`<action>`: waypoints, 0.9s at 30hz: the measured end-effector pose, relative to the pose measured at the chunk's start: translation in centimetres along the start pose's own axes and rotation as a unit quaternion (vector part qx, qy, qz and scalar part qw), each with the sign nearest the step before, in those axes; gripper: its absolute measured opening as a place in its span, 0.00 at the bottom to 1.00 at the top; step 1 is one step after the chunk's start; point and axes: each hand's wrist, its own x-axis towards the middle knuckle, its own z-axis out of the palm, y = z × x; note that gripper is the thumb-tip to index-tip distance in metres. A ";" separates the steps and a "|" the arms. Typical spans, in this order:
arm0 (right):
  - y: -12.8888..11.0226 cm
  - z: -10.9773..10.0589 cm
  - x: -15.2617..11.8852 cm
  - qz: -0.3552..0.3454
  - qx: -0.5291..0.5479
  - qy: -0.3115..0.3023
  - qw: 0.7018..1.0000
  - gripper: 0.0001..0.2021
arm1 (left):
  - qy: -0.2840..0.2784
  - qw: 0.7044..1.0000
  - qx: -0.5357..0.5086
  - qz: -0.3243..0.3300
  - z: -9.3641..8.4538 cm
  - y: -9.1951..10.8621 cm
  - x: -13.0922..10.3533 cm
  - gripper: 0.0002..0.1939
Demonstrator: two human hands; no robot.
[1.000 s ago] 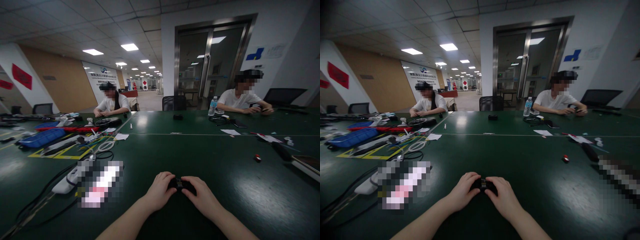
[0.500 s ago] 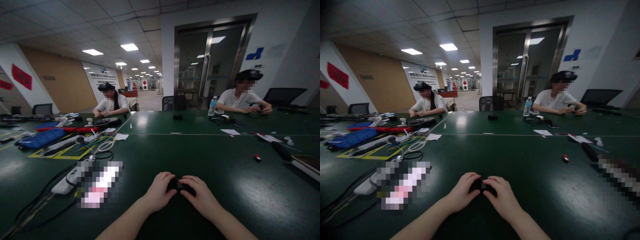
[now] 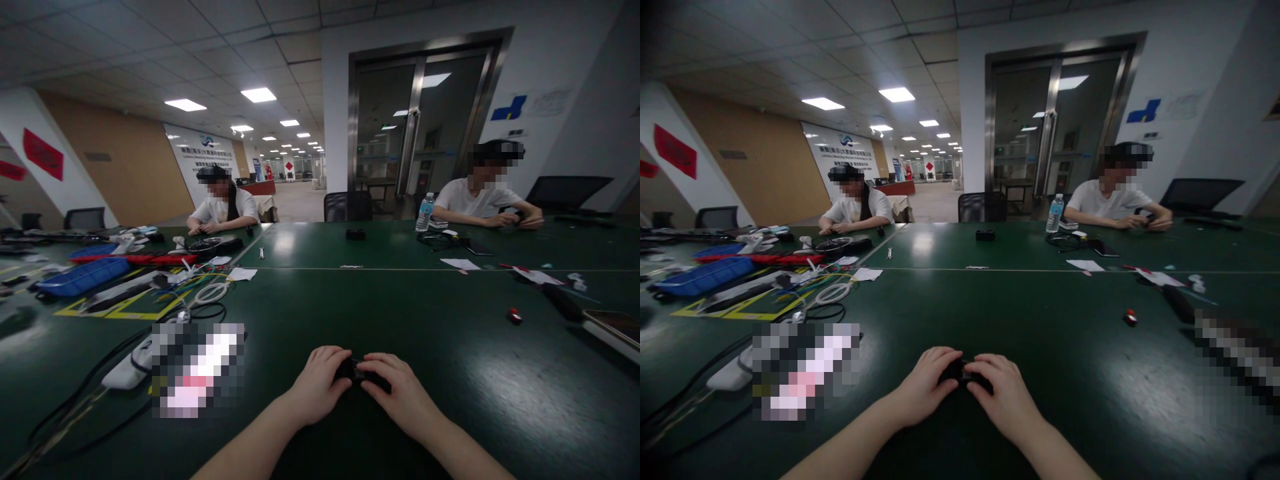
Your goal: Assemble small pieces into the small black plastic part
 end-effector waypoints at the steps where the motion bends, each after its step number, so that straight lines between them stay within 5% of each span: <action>1: 0.0 0.0 0.0 -0.002 0.000 0.002 1.000 0.13 | -0.001 1.000 0.000 0.001 0.0 0.0 0.0 0.23; 27: -0.4 -0.3 -0.1 0.012 0.010 0.003 1.000 0.17 | 0.000 1.000 -0.006 0.000 -0.2 0.3 0.0 0.21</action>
